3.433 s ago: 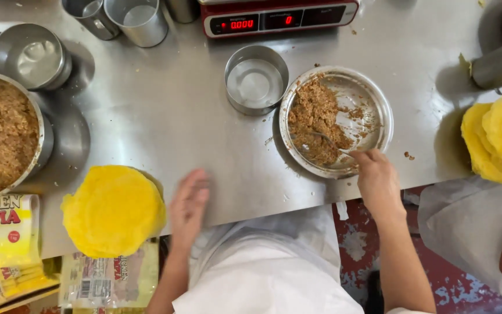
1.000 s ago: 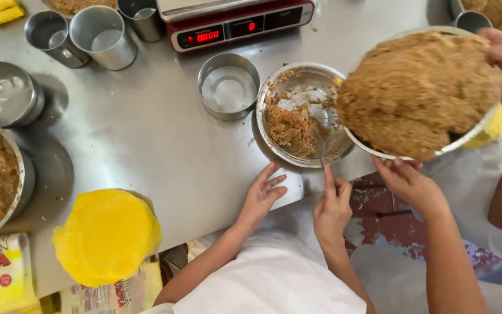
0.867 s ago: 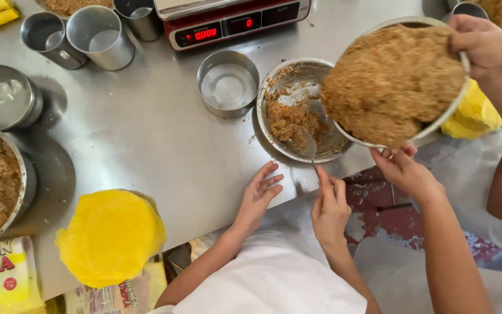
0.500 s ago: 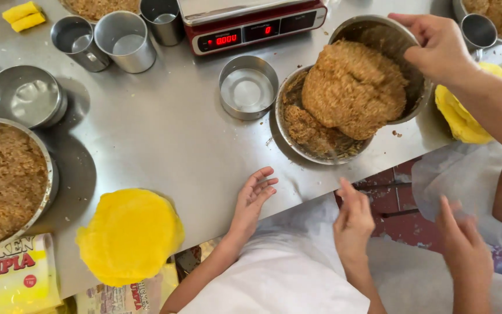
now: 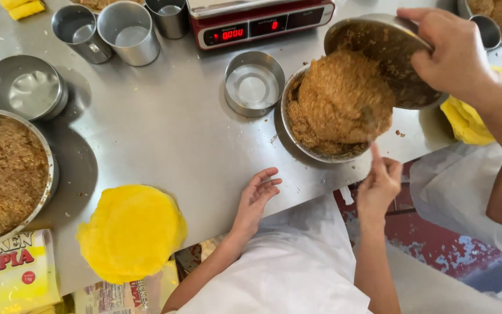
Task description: Assembling lumpia by placing meat filling on wrappers and rolling them on a stainless steel table.
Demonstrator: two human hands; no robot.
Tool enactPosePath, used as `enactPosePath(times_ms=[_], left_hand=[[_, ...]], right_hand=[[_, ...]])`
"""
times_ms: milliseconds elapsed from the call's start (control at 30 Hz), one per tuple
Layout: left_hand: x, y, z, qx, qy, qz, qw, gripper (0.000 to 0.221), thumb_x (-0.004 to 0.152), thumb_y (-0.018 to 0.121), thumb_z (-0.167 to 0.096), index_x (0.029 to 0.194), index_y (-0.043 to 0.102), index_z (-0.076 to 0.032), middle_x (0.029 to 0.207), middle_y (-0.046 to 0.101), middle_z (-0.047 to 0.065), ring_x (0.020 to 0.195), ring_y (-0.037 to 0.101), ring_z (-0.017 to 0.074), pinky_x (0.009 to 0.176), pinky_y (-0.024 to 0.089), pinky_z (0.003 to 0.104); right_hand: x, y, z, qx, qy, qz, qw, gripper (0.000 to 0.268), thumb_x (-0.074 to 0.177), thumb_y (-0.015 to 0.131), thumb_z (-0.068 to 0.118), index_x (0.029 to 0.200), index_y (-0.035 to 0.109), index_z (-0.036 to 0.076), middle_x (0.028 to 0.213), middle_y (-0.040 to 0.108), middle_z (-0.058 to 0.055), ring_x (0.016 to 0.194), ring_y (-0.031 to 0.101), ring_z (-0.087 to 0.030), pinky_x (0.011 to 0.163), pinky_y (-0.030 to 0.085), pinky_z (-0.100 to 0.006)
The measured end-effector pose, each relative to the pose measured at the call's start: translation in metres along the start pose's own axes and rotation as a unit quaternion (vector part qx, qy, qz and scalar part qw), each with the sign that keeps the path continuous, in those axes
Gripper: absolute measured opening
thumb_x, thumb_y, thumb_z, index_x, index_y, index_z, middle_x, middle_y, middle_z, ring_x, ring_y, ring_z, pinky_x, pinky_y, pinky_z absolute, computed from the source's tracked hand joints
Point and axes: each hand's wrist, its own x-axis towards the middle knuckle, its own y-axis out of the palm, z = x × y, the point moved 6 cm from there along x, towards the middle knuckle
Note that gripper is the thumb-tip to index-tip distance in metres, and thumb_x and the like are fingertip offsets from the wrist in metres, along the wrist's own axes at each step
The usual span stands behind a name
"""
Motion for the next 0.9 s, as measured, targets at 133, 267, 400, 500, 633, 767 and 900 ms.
enactPosePath(times_ms=[133,267,400,500,633,767,900], left_hand=[[0.004,-0.005,-0.001,0.007,0.006,-0.013,1.0,0.045,0.101,0.066,-0.004,0.146,0.06,-0.003,0.143,0.061,0.014,0.123,0.063,0.0217,0.105,0.055,0.035],[0.003,-0.005,0.012,0.014,-0.019,-0.01,1.0,0.044,0.102,0.065,-0.004,0.145,0.061,-0.004,0.141,0.062,0.013,0.124,0.063,0.0223,0.107,0.055,0.036],[0.003,-0.002,-0.001,0.018,-0.02,-0.019,0.999,0.045,0.101,0.064,-0.003,0.146,0.061,-0.003,0.126,0.066,0.012,0.117,0.063,0.0191,0.106,0.054,0.034],[0.008,-0.009,0.006,0.017,-0.008,-0.027,0.999,0.043,0.101,0.064,-0.003,0.144,0.063,-0.003,0.126,0.067,0.011,0.118,0.063,0.0179,0.106,0.054,0.033],[0.004,-0.002,0.01,0.012,-0.012,-0.017,1.0,0.043,0.101,0.067,-0.006,0.143,0.063,-0.004,0.129,0.067,0.011,0.118,0.063,0.0181,0.105,0.054,0.033],[0.005,-0.003,0.007,0.013,-0.016,-0.012,1.0,0.042,0.101,0.067,-0.007,0.142,0.065,-0.005,0.125,0.069,0.011,0.118,0.065,0.0185,0.105,0.055,0.034],[0.009,-0.012,0.004,0.012,0.0,-0.018,1.0,0.042,0.1,0.067,-0.006,0.142,0.065,-0.003,0.124,0.07,0.012,0.116,0.065,0.0176,0.104,0.055,0.032]], right_hand=[[-0.015,0.017,0.012,0.004,-0.024,0.042,0.999,0.067,0.1,0.046,-0.026,0.151,0.07,0.011,0.102,0.053,-0.016,0.082,0.056,-0.033,0.086,0.051,-0.04],[-0.027,-0.005,0.024,-0.03,-0.004,0.103,0.994,0.062,0.096,0.049,-0.027,0.142,0.073,0.005,0.103,0.057,-0.021,0.085,0.063,-0.035,0.085,0.054,-0.045],[-0.034,-0.035,-0.001,-0.035,0.044,0.099,0.993,0.068,0.097,0.052,-0.022,0.145,0.077,0.021,0.105,0.062,-0.014,0.088,0.065,-0.027,0.087,0.055,-0.037],[-0.036,-0.061,-0.002,-0.049,0.031,0.052,0.997,0.067,0.098,0.057,-0.024,0.147,0.077,0.017,0.103,0.062,-0.014,0.091,0.069,-0.031,0.087,0.057,-0.039],[-0.031,-0.026,0.004,-0.048,0.031,0.036,0.998,0.073,0.092,0.052,-0.024,0.148,0.075,0.017,0.104,0.061,-0.014,0.087,0.064,-0.028,0.086,0.056,-0.037],[-0.041,-0.025,0.0,-0.068,0.004,0.016,0.998,0.075,0.088,0.055,-0.024,0.145,0.077,0.02,0.103,0.06,-0.012,0.088,0.069,-0.031,0.085,0.059,-0.04],[-0.055,-0.029,-0.007,-0.081,0.018,0.009,0.996,0.072,0.092,0.055,-0.022,0.144,0.078,0.022,0.104,0.06,-0.011,0.088,0.07,-0.031,0.086,0.059,-0.04]])
